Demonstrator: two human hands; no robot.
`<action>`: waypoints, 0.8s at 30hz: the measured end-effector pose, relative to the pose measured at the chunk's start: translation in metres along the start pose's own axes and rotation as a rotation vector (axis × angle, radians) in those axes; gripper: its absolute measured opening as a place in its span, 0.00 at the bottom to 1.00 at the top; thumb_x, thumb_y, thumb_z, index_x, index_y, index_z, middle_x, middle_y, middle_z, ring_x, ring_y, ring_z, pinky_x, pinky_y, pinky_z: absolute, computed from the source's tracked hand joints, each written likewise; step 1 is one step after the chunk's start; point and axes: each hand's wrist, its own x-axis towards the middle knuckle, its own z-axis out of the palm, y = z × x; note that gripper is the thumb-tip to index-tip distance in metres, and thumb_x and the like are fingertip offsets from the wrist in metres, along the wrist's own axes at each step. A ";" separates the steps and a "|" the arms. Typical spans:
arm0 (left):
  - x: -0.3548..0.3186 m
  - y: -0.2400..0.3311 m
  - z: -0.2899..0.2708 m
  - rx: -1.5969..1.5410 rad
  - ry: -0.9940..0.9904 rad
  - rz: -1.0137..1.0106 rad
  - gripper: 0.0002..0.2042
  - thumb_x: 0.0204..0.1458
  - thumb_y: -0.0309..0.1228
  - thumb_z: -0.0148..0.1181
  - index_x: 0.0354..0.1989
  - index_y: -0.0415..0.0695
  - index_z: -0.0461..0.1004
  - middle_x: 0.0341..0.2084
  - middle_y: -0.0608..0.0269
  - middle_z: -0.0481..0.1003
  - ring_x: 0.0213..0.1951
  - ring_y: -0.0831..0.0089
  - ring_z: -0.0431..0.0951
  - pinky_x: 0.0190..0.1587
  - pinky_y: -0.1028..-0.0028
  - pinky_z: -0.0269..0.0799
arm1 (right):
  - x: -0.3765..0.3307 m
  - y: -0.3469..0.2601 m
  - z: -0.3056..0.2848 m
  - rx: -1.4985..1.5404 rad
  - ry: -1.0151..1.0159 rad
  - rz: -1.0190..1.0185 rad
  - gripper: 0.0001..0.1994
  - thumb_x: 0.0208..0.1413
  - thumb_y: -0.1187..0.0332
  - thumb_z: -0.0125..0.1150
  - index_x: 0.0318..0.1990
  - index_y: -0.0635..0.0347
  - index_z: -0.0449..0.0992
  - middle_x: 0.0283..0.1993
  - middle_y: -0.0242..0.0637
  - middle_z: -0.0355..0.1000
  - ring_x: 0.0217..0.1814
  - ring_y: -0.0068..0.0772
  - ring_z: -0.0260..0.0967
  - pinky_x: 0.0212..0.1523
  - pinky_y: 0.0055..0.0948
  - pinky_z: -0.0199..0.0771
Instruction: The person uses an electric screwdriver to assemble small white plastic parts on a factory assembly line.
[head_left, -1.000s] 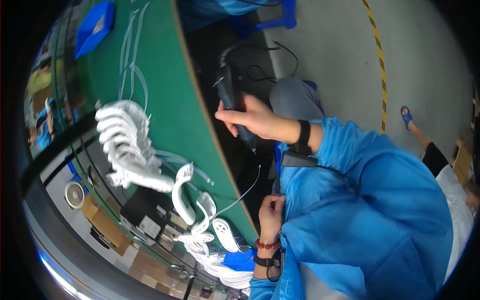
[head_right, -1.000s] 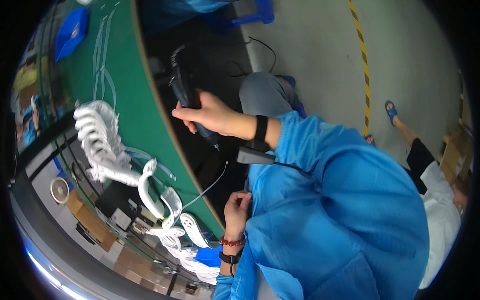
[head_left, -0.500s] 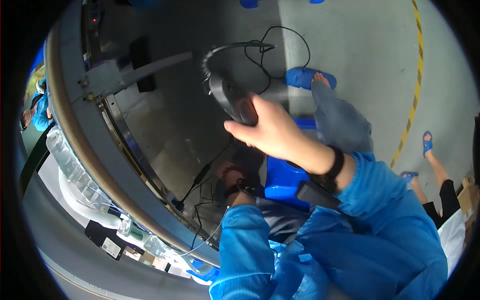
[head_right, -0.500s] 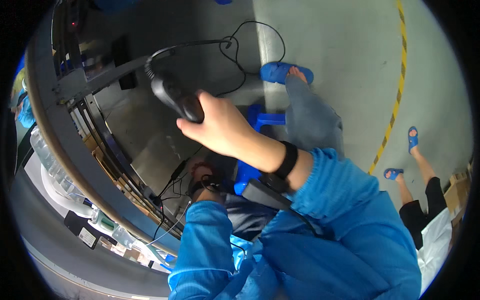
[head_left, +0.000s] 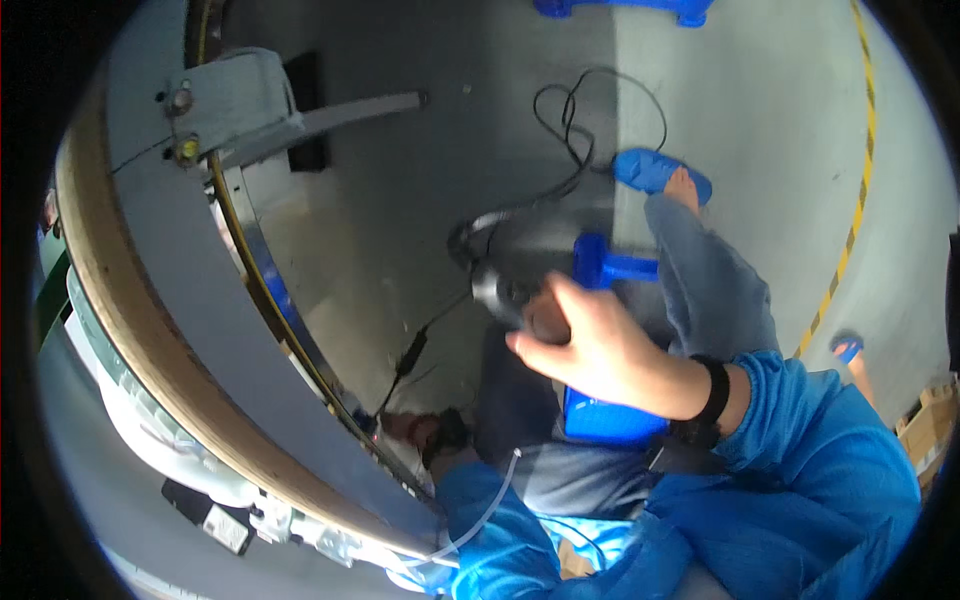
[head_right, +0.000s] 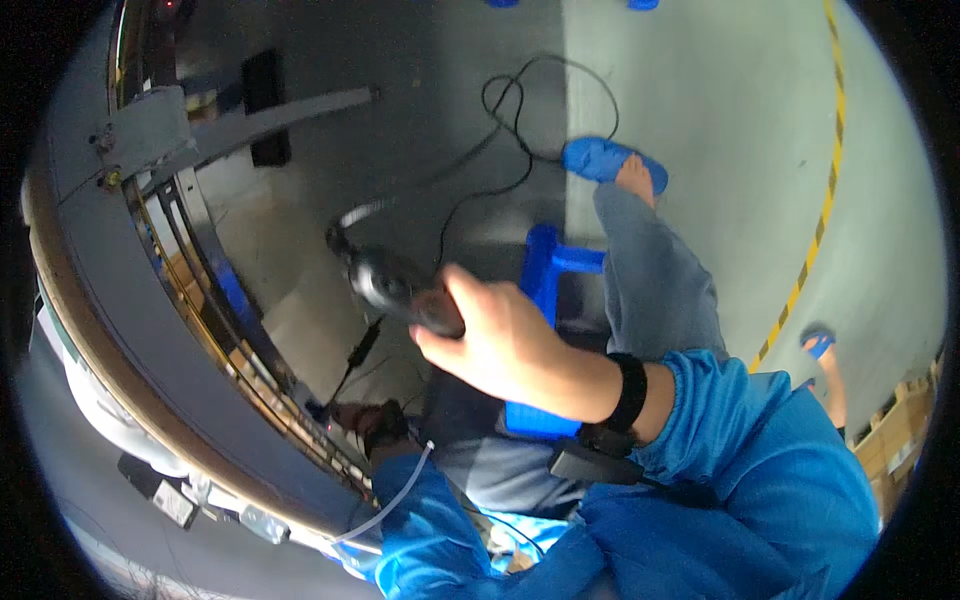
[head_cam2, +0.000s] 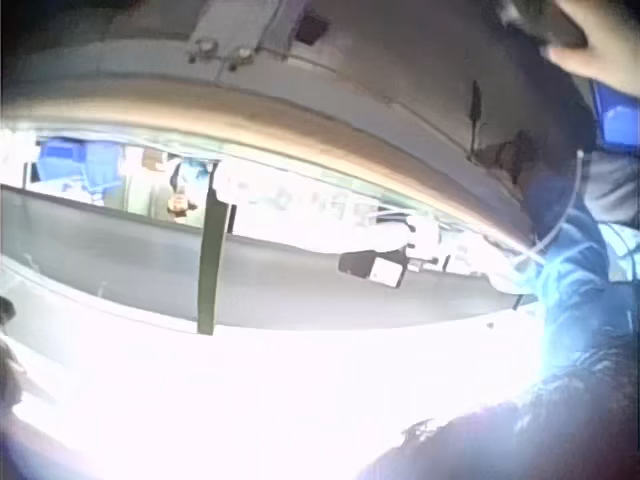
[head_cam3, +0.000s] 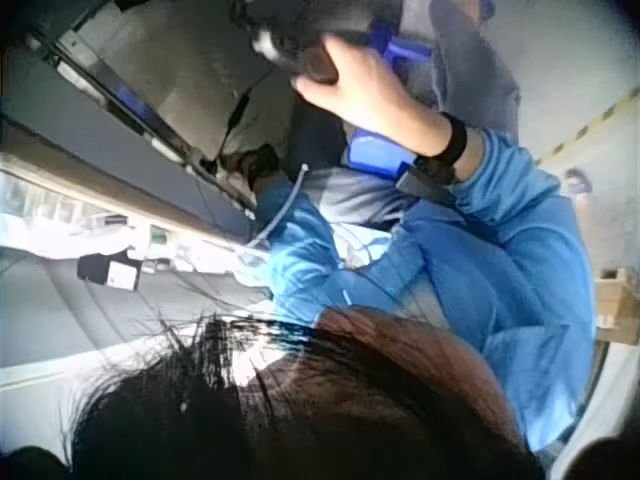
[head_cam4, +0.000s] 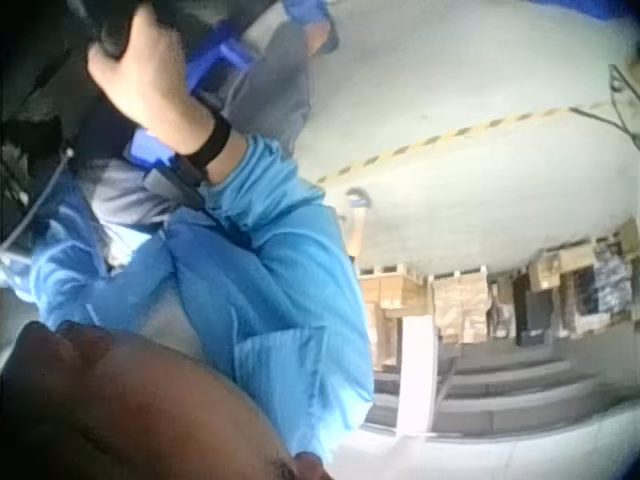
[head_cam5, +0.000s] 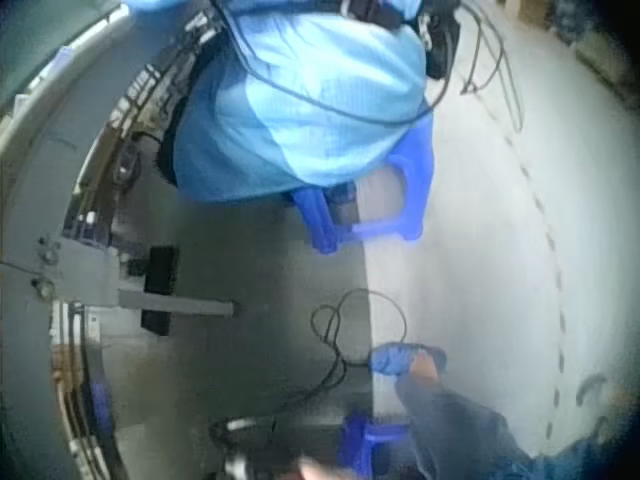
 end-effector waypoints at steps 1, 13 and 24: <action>0.011 0.002 0.019 -0.035 -0.029 0.008 0.14 0.60 0.39 0.54 0.42 0.38 0.71 0.29 0.58 0.75 0.32 0.67 0.76 0.41 0.68 0.73 | -0.003 0.004 0.009 -0.002 -0.018 0.023 0.17 0.48 0.63 0.70 0.34 0.63 0.68 0.28 0.43 0.75 0.30 0.42 0.77 0.29 0.34 0.74; 0.023 -0.018 0.189 -0.365 -0.269 -0.078 0.14 0.60 0.39 0.53 0.42 0.38 0.72 0.30 0.57 0.75 0.33 0.65 0.76 0.43 0.67 0.73 | 0.027 0.031 0.073 -0.258 -0.006 -0.125 0.23 0.49 0.54 0.66 0.40 0.67 0.68 0.20 0.57 0.69 0.26 0.59 0.72 0.24 0.46 0.71; 0.055 -0.071 0.134 -0.443 -0.042 -0.138 0.14 0.60 0.38 0.53 0.41 0.37 0.72 0.30 0.56 0.75 0.33 0.64 0.76 0.43 0.66 0.73 | 0.025 0.026 0.066 -0.322 -0.118 0.036 0.22 0.50 0.56 0.66 0.41 0.68 0.70 0.22 0.53 0.70 0.26 0.55 0.71 0.28 0.40 0.70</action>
